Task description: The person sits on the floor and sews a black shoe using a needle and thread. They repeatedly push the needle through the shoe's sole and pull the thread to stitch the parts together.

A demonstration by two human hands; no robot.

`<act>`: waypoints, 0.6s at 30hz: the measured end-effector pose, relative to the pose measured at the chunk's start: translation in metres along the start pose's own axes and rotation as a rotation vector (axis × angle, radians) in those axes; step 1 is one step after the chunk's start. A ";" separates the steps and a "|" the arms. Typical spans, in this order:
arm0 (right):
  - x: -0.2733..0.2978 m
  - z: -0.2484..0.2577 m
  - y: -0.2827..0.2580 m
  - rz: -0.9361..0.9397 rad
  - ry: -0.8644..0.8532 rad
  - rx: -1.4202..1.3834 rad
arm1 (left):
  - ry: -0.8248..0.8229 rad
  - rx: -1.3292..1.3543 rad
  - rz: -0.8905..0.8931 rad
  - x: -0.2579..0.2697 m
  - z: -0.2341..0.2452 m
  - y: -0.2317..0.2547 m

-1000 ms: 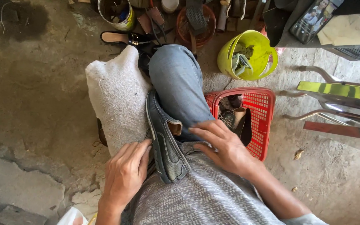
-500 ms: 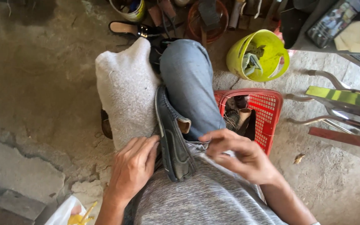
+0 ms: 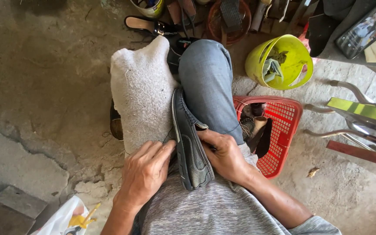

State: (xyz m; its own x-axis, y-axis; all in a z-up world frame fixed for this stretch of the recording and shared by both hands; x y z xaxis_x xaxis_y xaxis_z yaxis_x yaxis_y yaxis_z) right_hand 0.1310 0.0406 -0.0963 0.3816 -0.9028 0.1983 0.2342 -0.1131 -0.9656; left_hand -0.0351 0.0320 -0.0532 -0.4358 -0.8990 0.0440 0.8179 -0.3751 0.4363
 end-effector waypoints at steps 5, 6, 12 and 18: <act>-0.008 0.001 -0.001 -0.102 -0.058 0.009 | 0.009 -0.037 -0.009 -0.006 0.003 0.001; -0.010 0.001 0.000 -0.117 -0.074 -0.010 | 0.019 -0.061 -0.008 -0.009 0.004 0.001; -0.006 0.019 -0.015 0.055 -0.030 0.194 | -0.016 -0.038 0.011 0.004 -0.032 -0.015; -0.007 0.021 -0.020 0.050 -0.080 0.140 | -0.113 0.100 -0.088 -0.012 -0.016 -0.011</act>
State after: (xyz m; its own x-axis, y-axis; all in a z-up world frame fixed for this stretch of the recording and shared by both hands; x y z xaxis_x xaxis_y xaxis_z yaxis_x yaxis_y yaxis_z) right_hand 0.1430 0.0577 -0.0747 0.4643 -0.8694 0.1688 0.3335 -0.0049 -0.9427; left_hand -0.0334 0.0433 -0.0729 -0.5484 -0.8302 0.1002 0.7354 -0.4218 0.5303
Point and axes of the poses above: each hand's wrist, its own x-axis away from the middle knuckle, its own z-axis out of the back of the hand, y = z × x, the point moved 8 cm from there along -x, towards the middle knuckle, and after that the axes turned 8 degrees about -x, right-handed, at the moved point
